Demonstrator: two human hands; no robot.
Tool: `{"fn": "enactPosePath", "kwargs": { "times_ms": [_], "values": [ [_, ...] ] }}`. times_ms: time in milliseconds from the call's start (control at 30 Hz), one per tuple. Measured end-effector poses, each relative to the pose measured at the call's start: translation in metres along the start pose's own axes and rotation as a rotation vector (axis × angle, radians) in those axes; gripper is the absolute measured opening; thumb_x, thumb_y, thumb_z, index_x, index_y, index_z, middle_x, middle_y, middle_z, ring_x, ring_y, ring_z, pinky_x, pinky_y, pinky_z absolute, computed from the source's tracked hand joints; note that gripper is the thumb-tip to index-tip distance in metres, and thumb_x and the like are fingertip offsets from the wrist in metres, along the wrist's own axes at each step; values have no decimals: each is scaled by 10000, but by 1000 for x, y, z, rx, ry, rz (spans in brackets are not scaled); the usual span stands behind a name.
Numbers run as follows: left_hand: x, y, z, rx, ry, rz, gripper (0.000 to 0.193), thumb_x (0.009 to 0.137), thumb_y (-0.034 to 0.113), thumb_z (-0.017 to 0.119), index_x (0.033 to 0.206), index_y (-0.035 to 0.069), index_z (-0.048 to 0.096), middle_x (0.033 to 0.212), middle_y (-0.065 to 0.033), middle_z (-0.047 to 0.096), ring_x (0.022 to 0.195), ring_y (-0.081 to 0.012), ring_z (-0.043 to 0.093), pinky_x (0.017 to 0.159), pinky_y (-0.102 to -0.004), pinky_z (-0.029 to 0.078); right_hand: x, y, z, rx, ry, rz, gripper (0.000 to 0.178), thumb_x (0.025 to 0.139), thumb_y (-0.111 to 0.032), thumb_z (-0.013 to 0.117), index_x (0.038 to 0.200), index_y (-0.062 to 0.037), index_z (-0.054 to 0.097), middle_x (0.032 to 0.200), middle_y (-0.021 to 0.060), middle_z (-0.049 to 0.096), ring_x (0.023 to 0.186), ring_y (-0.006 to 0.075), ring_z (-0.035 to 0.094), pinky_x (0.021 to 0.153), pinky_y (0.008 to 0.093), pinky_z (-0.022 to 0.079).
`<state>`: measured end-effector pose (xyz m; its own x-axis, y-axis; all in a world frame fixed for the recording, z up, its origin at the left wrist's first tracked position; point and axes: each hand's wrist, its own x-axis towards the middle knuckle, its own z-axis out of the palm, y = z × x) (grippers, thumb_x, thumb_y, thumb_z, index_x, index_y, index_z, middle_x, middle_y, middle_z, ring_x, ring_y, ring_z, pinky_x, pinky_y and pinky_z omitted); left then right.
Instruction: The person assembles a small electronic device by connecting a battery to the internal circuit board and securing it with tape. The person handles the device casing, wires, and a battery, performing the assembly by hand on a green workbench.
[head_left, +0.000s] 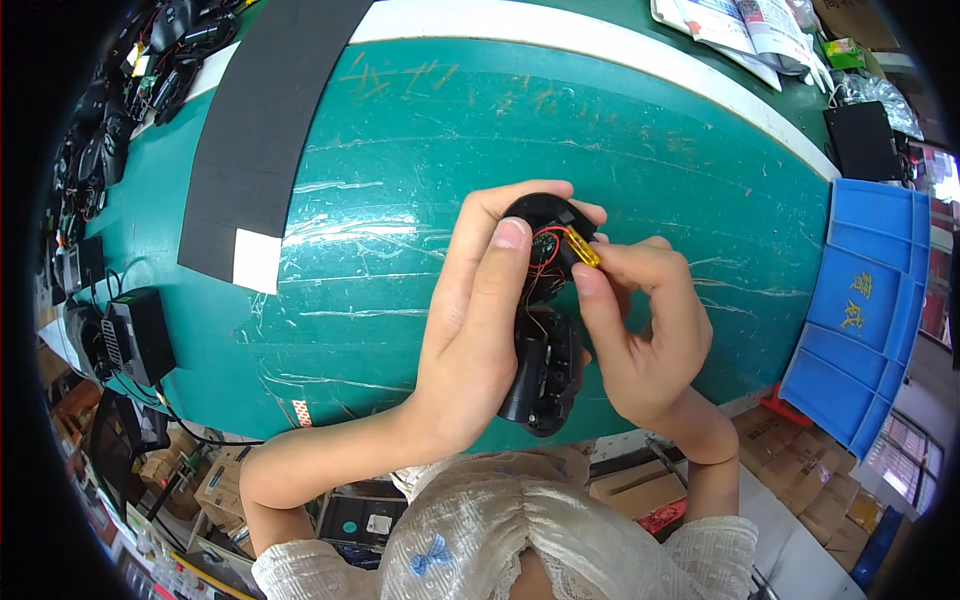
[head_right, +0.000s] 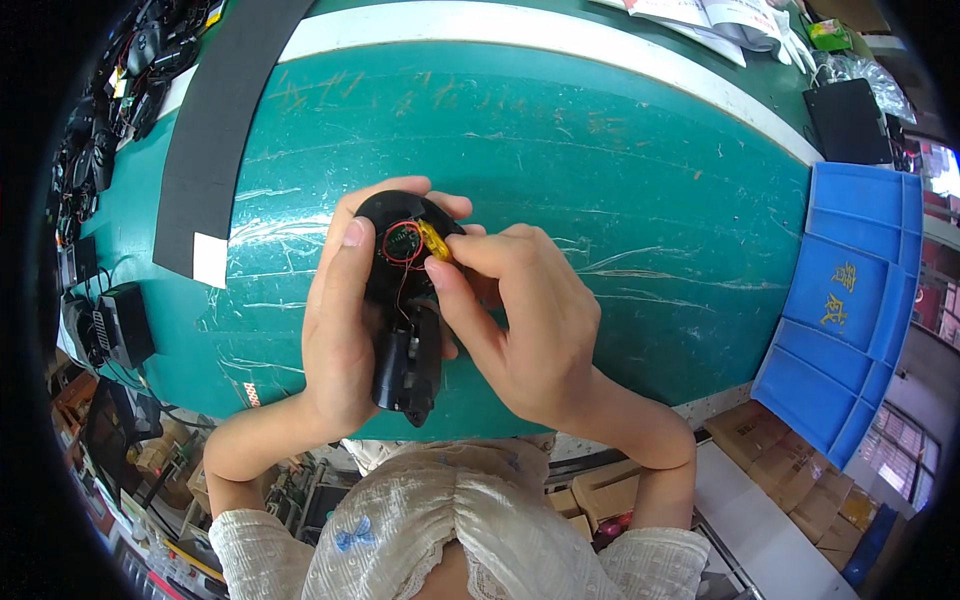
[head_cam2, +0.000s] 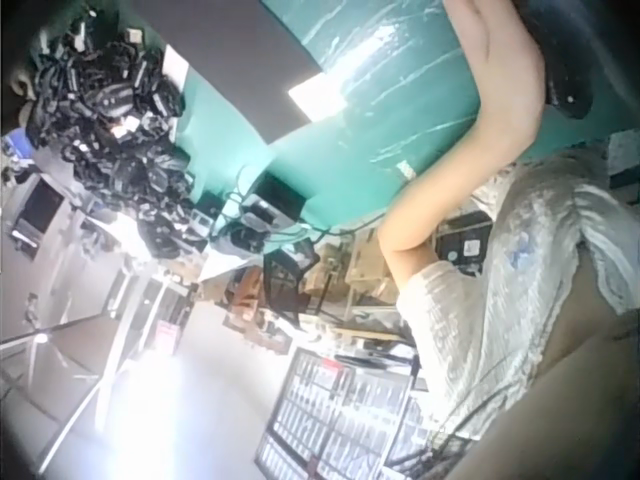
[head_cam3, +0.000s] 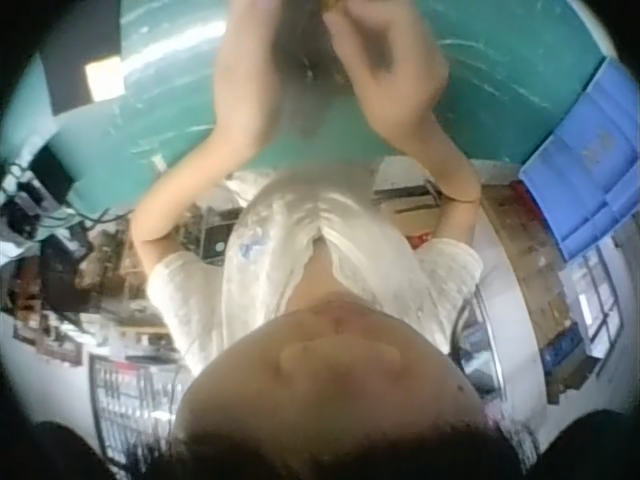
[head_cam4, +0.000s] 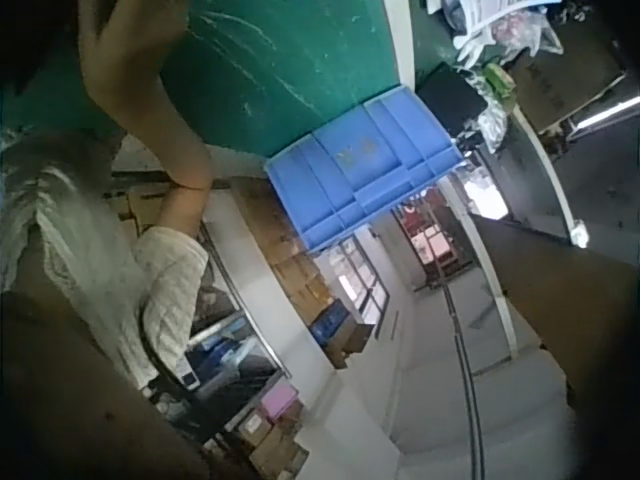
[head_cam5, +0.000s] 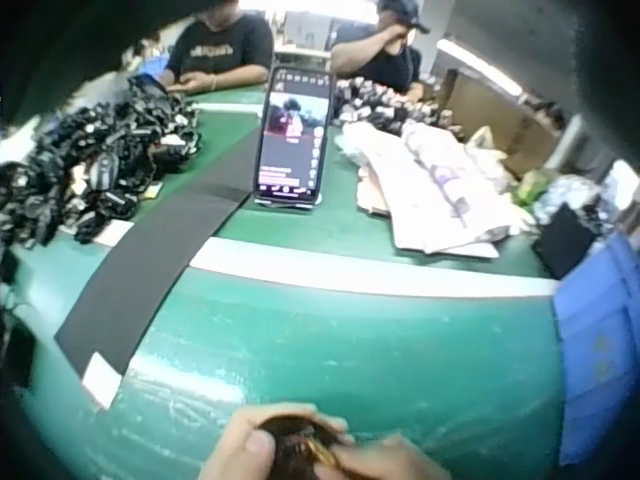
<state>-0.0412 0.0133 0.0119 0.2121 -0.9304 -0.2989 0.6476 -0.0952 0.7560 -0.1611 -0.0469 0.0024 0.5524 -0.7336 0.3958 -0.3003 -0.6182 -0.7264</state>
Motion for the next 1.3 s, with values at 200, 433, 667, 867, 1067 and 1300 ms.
{"fn": "enactPosePath", "kwargs": {
  "times_ms": [200, 433, 667, 867, 1067, 1300],
  "values": [
    [-2, -6, 3, -28, 28, 14, 331, 979, 260, 250, 1191, 37, 371, 1113, -151, 517, 774, -136, 572, 565, -226, 511, -5, -2, 4, -47, 23, 2, 168, 754, -2, 674, 857, -5, 541, 661, 83, 531, 547, 177, 536, 466, 278, 431],
    [-1, -6, 3, -14, 51, 27, 348, 977, 289, 236, 1186, 42, 366, 1105, -156, 521, 757, -145, 578, 557, -227, 524, -3, -1, 7, -52, 32, -34, 150, 766, -5, 662, 849, 3, 538, 652, 79, 518, 531, 180, 530, 457, 277, 434],
    [-1, -3, 5, -20, 51, 10, 353, 976, 302, 238, 1179, 42, 365, 1103, -154, 521, 755, -146, 577, 542, -229, 525, -2, -1, 4, -78, 13, -73, 154, 765, 4, 657, 860, 9, 536, 651, 74, 505, 522, 182, 515, 450, 286, 425],
    [1, -7, 1, 20, -9, 80, 346, 979, 287, 241, 1176, 32, 367, 1091, -159, 521, 786, -139, 569, 585, -220, 514, 1, -5, 3, -154, -9, -106, 167, 767, 20, 638, 887, 30, 522, 676, 97, 499, 553, 207, 511, 453, 305, 413],
    [2, -14, 1, 95, 15, 166, 350, 982, 267, 241, 1159, -3, 378, 1079, -168, 523, 944, -162, 529, 821, -274, 459, 0, -6, 5, -189, -23, -78, 153, 786, 27, 604, 908, 40, 511, 663, 89, 460, 532, 203, 463, 434, 316, 376],
    [3, -16, -1, 137, 15, 195, 328, 983, 220, 231, 1146, -17, 388, 1063, -170, 527, 972, -173, 518, 883, -296, 415, 1, -2, 6, -269, -24, -152, 102, 804, 6, 579, 865, 18, 499, 659, 84, 433, 543, 198, 440, 437, 312, 367]
  ]
}}
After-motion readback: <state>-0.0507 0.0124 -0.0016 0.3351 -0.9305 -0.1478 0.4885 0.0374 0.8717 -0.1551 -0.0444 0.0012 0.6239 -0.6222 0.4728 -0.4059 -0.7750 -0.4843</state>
